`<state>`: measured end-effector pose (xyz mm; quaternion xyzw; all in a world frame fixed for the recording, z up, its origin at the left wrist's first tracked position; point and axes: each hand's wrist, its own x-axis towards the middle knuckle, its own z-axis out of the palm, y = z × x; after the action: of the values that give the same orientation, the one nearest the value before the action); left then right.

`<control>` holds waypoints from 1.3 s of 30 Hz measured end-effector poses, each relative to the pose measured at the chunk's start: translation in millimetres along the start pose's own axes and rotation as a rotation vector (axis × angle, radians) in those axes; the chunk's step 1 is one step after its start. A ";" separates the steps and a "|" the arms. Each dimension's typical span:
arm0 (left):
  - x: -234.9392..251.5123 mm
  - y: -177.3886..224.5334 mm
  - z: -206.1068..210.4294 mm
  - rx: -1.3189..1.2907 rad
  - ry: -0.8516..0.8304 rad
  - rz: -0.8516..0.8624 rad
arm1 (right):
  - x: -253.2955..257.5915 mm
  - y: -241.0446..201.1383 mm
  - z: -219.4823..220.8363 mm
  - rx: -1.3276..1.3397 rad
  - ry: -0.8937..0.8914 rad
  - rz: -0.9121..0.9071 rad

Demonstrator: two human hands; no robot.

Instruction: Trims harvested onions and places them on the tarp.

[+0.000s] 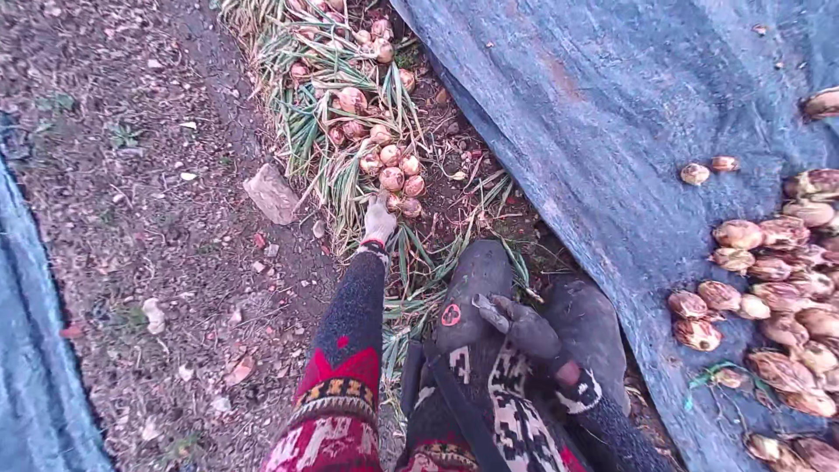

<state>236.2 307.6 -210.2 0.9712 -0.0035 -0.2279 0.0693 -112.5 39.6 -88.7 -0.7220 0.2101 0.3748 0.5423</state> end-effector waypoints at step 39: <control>-370.8 131.7 -53.8 -0.405 -0.353 0.951 | -106.2 30.3 26.8 0.873 0.463 -0.647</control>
<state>-68.9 198.6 19.4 0.7768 -0.4099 -0.3272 0.3486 -209.3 44.0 -29.5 -0.5224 0.2270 -0.0978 0.8161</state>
